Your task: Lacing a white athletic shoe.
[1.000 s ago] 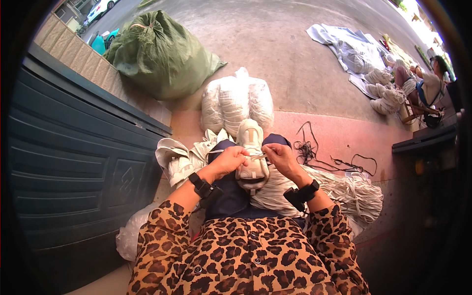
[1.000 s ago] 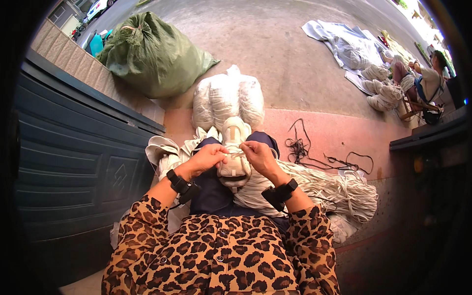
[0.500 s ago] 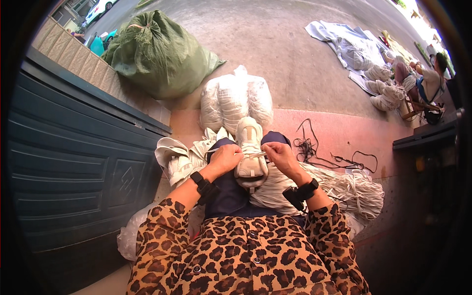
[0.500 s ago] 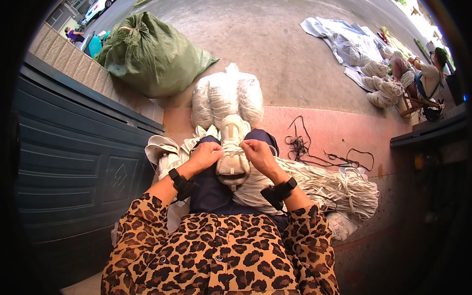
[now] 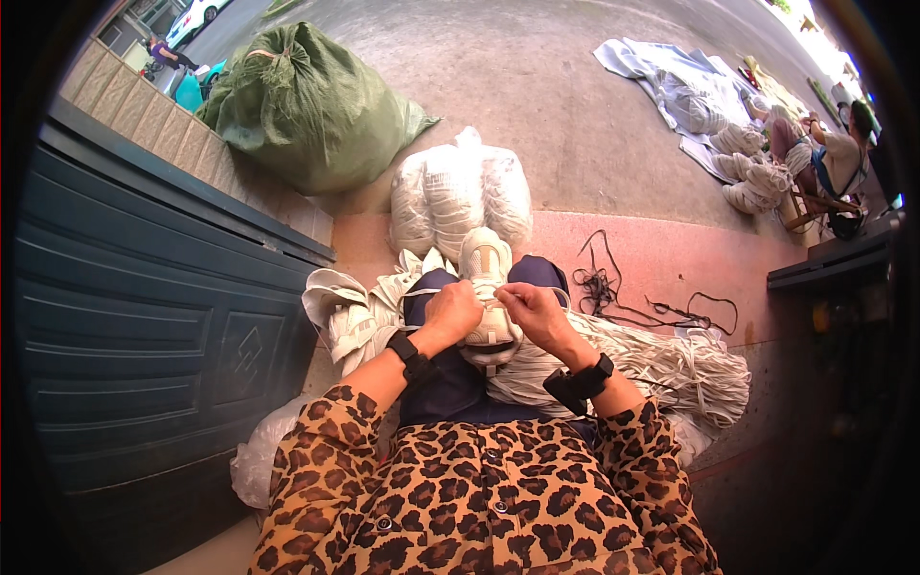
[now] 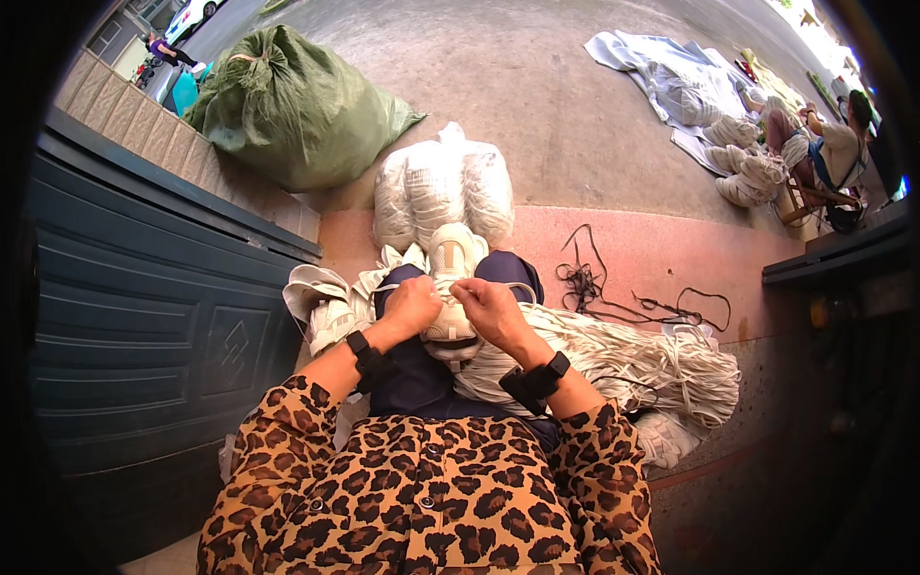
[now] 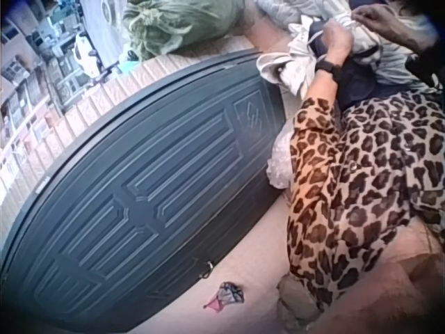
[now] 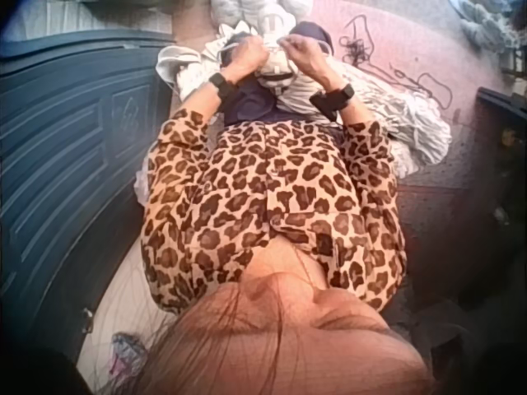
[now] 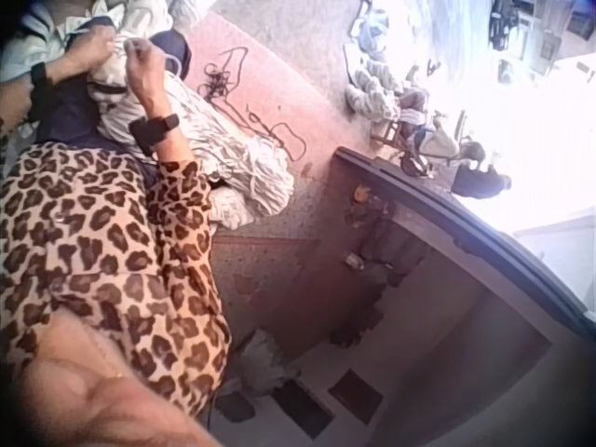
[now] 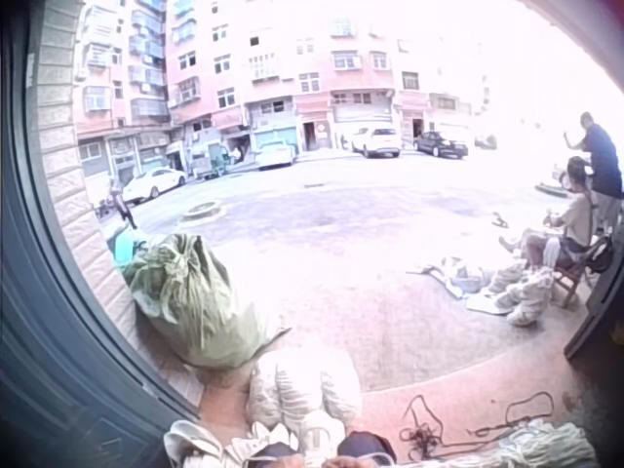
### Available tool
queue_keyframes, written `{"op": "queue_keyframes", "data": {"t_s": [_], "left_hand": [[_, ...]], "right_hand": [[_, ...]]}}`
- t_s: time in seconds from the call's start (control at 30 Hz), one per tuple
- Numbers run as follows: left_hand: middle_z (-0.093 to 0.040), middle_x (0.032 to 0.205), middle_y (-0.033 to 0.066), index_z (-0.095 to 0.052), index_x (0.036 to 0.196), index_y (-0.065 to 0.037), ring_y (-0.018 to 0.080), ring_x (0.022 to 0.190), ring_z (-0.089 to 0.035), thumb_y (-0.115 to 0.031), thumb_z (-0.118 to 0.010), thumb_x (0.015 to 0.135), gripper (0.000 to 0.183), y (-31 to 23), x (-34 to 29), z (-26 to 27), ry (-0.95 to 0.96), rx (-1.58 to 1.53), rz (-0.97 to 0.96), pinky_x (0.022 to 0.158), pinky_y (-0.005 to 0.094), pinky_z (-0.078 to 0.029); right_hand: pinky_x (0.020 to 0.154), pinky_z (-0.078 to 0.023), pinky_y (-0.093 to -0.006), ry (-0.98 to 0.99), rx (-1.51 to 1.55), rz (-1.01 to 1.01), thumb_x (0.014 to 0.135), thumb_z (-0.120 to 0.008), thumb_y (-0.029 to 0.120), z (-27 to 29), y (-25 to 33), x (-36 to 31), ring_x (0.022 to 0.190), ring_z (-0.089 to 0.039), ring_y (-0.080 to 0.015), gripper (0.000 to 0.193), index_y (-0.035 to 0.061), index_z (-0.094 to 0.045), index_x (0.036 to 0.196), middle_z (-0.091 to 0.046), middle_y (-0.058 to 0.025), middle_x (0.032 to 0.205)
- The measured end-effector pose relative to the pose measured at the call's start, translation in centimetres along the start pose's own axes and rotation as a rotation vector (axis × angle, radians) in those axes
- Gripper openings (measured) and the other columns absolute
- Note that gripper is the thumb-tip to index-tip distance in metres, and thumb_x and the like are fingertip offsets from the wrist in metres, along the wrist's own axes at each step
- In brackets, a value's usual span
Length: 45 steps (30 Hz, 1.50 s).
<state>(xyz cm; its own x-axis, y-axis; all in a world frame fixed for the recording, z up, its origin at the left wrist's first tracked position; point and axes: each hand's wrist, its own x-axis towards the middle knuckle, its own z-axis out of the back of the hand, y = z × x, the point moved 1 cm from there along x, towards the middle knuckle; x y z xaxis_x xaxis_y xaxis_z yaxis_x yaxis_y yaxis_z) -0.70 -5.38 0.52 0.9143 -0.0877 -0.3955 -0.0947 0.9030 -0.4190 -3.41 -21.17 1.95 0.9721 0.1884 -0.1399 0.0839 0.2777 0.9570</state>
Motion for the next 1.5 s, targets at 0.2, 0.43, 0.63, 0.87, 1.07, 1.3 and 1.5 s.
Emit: {"op": "queue_keyframes", "data": {"t_s": [0.2, 0.43, 0.63, 0.87, 1.07, 1.3, 1.5], "left_hand": [[-0.06, 0.083, 0.0237, -0.06, 0.085, 0.003, 0.0325, 0.082, -0.06, -0.019, -0.052, 0.074, 0.026, 0.0, 0.8, 0.1, 0.142, -0.214, -0.102, 0.069, 0.0395, -0.046], [-0.059, 0.087, 0.0274, -0.059, 0.087, 0.005, 0.0374, 0.086, -0.058, -0.02, -0.048, 0.076, 0.03, 1.3, 1.6, -0.2, 0.221, -0.231, -0.074, 0.072, 0.0423, -0.045], [-0.059, 0.084, 0.0247, -0.058, 0.086, 0.003, 0.0377, 0.084, -0.058, -0.022, -0.049, 0.077, 0.028, 1.8, 2.0, -0.7, 0.212, -0.023, -0.272, 0.073, 0.0449, -0.045], [-0.059, 0.079, 0.0227, -0.057, 0.085, 0.0, 0.038, 0.079, -0.057, -0.021, -0.048, 0.078, 0.024, 0.5, -0.1, -0.2, 0.145, 0.07, -0.292, 0.069, 0.0454, -0.045], [-0.057, 0.073, 0.0171, -0.057, 0.077, -0.001, 0.0357, 0.075, -0.054, -0.014, -0.052, 0.078, 0.014, 0.4, -1.3, -0.2, -0.164, 0.068, -0.472, 0.064, 0.0437, -0.044], [-0.06, 0.077, 0.0186, -0.056, 0.083, 0.001, 0.035, 0.075, -0.057, -0.006, -0.055, 0.072, 0.013, 0.0, -0.1, -0.4, -0.104, -0.149, -0.496, 0.067, 0.0424, -0.045], [-0.061, 0.078, 0.022, -0.06, 0.08, 0.002, 0.034, 0.079, -0.06, -0.012, -0.059, 0.073, 0.016, -0.9, -0.6, 0.8, 0.038, -0.295, -0.265, 0.07, 0.0358, -0.048]], "right_hand": [[0.057, -0.044, -0.03, 0.022, -0.017, 0.061, 0.083, -0.055, 0.018, -0.6, 0.7, 0.2, 0.059, -0.058, -0.0198, 0.023, -0.003, -0.06, 0.092, -0.059, -0.0194, 0.068], [0.055, -0.042, -0.03, 0.052, 0.014, -0.016, 0.084, -0.054, 0.018, -0.2, 0.4, 0.1, 0.055, -0.052, -0.0151, 0.023, -0.0019, -0.061, 0.093, -0.057, -0.0162, 0.063], [0.046, -0.033, -0.0206, 0.064, 0.055, 0.09, 0.086, -0.054, 0.018, -0.9, 0.7, 0.6, 0.053, -0.039, -0.0033, 0.023, -0.0036, -0.06, 0.093, -0.045, 0.0041, 0.057], [0.053, -0.042, -0.0295, 0.07, 0.004, 0.041, 0.084, -0.054, 0.018, -0.9, 1.1, 0.9, 0.053, -0.051, -0.0144, 0.021, -0.0008, -0.06, 0.092, -0.055, -0.0163, 0.061], [0.058, -0.045, -0.0345, 0.052, -0.047, 0.065, 0.084, -0.053, 0.018, -0.7, 1.4, 0.9, 0.065, -0.06, -0.032, 0.02, -0.0006, -0.06, 0.088, -0.058, -0.0207, 0.07], [0.06, -0.046, -0.0361, 0.043, -0.096, 0.109, 0.084, -0.051, 0.02, 0.1, 1.4, 1.0, 0.07, -0.06, -0.0337, 0.022, 0.0008, -0.061, 0.088, -0.059, -0.02, 0.072], [0.062, -0.046, -0.0383, 0.023, -0.097, 0.175, 0.083, -0.05, 0.022, -0.7, 1.5, 3.4, 0.071, -0.059, -0.0338, 0.023, 0.0019, -0.062, 0.086, -0.06, -0.019, 0.074]]}}
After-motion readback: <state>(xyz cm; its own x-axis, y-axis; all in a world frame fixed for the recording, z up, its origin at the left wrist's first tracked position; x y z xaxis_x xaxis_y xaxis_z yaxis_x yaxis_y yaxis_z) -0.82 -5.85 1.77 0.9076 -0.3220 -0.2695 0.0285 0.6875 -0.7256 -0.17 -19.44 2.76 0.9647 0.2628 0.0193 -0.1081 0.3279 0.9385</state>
